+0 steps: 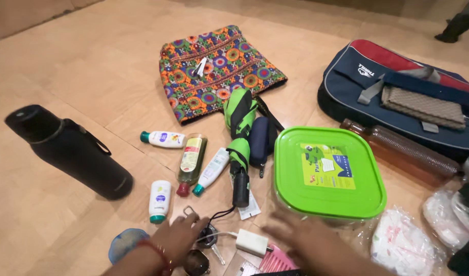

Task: The person sits on the floor and unpacks a blue duffel bag, opening it and taking out items including clothes and a pouch. They then wrap a charging cable around a white charger, place the charger aside, and handle a pair of sunglasses.

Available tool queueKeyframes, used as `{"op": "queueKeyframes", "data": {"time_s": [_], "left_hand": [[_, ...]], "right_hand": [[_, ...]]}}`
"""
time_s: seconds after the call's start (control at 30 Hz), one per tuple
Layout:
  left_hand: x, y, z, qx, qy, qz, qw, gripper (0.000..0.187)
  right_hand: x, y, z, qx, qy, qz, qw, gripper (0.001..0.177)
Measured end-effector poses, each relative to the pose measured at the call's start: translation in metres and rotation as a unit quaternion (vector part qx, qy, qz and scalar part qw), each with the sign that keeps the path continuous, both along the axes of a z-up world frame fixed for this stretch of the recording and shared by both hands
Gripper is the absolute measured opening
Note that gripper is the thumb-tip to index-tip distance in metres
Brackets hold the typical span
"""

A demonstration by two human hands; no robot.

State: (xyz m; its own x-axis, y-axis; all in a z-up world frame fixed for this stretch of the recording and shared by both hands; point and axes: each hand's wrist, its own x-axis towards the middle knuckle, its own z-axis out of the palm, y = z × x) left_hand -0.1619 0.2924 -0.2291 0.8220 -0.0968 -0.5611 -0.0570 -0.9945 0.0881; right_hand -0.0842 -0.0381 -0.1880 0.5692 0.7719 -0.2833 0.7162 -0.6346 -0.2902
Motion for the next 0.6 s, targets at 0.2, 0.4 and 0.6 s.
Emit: {"op": "queueKeyframes", "data": {"time_s": [0.2,0.4,0.6], "left_hand": [[-0.026,0.000,-0.064,0.055,0.005,-0.052,0.997,0.101],[-0.016,0.003,-0.065,0.022,-0.106,-0.061,0.992,0.080],[0.021,-0.003,-0.057,0.031,-0.240,-0.092,0.966,0.056]], "right_hand": [[-0.023,0.034,-0.072,0.032,-0.019,0.121,0.992,0.034],[-0.015,0.046,-0.099,-0.011,0.038,0.086,0.996,0.032],[-0.008,0.061,-0.108,0.025,0.040,0.041,0.998,0.039]]}}
